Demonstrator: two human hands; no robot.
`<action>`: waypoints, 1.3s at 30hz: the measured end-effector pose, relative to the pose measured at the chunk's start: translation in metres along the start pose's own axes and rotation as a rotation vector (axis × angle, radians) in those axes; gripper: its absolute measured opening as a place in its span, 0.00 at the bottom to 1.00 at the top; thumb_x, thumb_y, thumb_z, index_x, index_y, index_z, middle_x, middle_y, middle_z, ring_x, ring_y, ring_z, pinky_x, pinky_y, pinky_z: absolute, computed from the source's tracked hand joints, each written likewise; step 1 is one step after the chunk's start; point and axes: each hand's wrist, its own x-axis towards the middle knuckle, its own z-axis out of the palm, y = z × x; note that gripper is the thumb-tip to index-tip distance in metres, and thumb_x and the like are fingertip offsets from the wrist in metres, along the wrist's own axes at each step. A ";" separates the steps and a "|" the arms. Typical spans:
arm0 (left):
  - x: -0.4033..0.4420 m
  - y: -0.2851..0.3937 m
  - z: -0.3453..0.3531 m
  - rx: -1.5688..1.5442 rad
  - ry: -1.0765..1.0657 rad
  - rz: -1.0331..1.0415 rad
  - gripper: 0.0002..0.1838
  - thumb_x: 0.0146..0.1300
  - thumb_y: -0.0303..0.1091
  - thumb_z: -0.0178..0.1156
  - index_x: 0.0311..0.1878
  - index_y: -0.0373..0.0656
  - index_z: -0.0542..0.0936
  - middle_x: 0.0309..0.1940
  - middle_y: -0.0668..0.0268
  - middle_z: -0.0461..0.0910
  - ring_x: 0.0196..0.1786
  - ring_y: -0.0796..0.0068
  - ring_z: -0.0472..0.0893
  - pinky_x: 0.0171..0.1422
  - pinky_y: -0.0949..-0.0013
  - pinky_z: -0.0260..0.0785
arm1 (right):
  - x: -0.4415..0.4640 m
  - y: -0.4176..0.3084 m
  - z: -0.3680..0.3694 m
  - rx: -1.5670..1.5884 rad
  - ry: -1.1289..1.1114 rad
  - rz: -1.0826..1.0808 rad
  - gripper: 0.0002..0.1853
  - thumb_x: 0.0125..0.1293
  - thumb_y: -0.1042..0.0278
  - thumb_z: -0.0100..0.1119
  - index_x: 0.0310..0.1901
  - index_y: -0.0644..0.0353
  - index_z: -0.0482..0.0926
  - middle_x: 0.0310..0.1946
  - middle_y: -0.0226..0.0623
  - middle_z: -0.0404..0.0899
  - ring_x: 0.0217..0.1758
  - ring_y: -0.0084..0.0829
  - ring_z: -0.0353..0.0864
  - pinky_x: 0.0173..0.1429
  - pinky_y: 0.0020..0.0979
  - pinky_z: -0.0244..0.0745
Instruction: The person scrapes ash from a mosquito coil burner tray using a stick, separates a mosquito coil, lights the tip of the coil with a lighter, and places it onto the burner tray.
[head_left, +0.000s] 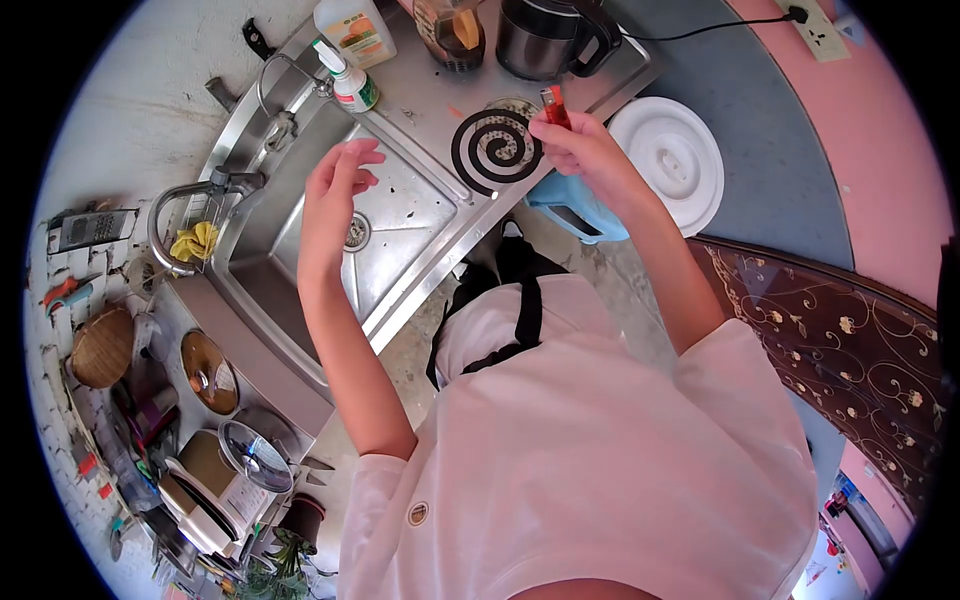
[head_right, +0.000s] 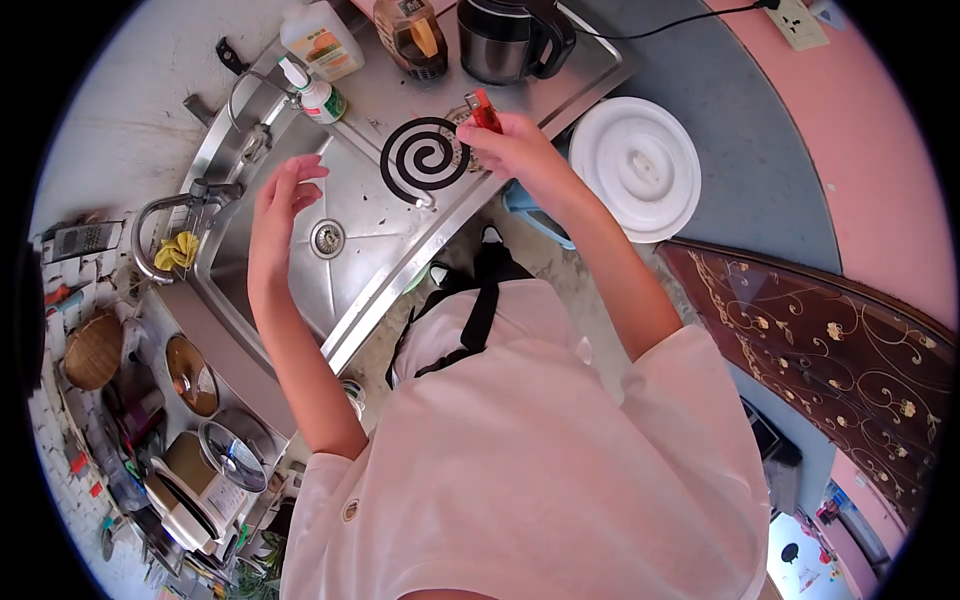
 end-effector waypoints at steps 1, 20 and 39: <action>-0.003 -0.016 -0.006 0.006 0.057 -0.063 0.20 0.69 0.45 0.47 0.47 0.39 0.79 0.39 0.68 0.80 0.36 0.81 0.72 0.50 0.74 0.64 | 0.004 0.007 -0.006 0.073 0.006 0.031 0.07 0.66 0.62 0.57 0.36 0.54 0.75 0.20 0.14 0.59 0.20 0.09 0.53 0.23 0.15 0.46; -0.242 -0.312 0.005 0.278 0.818 -0.478 0.13 0.64 0.32 0.47 0.40 0.34 0.79 0.30 0.64 0.78 0.32 0.77 0.75 0.36 0.73 0.67 | 0.124 0.175 -0.097 0.067 0.506 0.137 0.09 0.60 0.60 0.65 0.30 0.49 0.74 0.19 0.15 0.62 0.18 0.12 0.58 0.20 0.18 0.50; -0.319 -0.361 0.072 -0.242 0.993 -0.769 0.12 0.66 0.32 0.47 0.40 0.36 0.78 0.26 0.66 0.76 0.21 0.79 0.72 0.25 0.75 0.64 | 0.162 0.212 -0.115 -0.298 0.645 0.068 0.11 0.57 0.58 0.68 0.29 0.56 0.81 0.17 0.22 0.70 0.16 0.17 0.61 0.20 0.26 0.56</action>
